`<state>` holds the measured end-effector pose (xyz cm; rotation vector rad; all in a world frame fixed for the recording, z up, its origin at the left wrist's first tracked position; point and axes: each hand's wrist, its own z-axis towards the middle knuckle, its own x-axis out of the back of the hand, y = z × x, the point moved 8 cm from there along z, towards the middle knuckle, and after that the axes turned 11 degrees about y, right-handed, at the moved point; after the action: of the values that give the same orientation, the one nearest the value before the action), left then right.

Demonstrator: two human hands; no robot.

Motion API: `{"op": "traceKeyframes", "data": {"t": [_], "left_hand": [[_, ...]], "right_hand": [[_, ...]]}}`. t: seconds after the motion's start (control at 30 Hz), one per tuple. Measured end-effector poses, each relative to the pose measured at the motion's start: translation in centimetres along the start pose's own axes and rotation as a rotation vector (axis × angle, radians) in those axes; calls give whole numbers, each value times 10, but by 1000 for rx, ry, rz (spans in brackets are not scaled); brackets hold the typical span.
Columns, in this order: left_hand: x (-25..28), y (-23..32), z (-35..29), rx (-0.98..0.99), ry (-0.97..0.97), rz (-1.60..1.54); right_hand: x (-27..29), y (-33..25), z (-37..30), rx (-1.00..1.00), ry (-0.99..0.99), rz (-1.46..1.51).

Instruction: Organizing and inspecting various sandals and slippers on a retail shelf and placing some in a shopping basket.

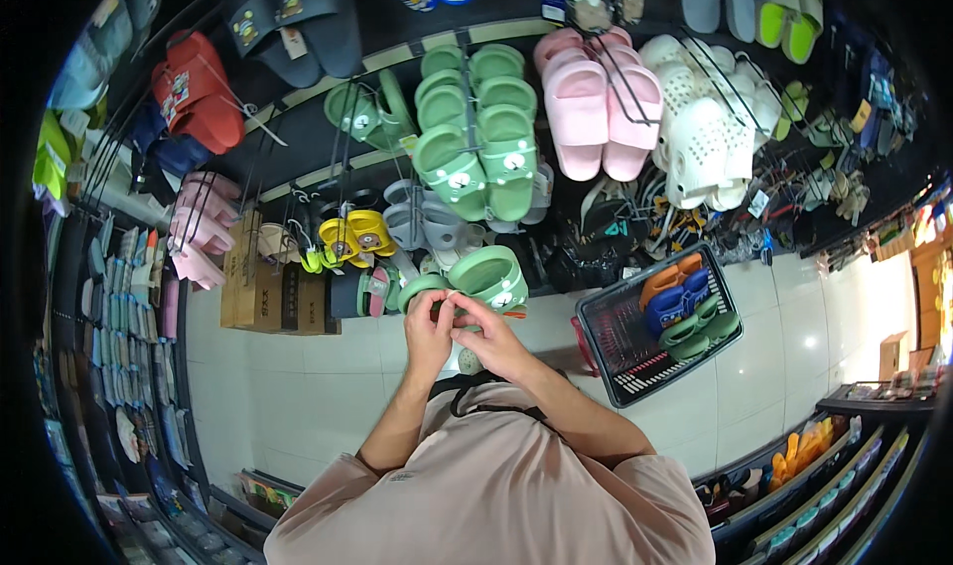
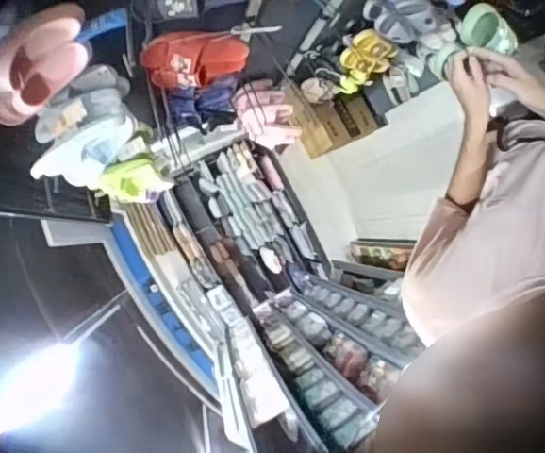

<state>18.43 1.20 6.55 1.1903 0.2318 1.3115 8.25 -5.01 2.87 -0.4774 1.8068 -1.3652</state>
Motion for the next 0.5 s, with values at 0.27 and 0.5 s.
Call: {"op": "traceKeyframes", "data": {"t": [0.27, 0.5], "left_hand": [[38, -41, 49, 33, -3, -85], [64, -72, 102, -23, -31, -119]], "right_hand": [[-43, 7, 50, 72, 38, -338], [-58, -14, 98, 336, 377, -623]]}}
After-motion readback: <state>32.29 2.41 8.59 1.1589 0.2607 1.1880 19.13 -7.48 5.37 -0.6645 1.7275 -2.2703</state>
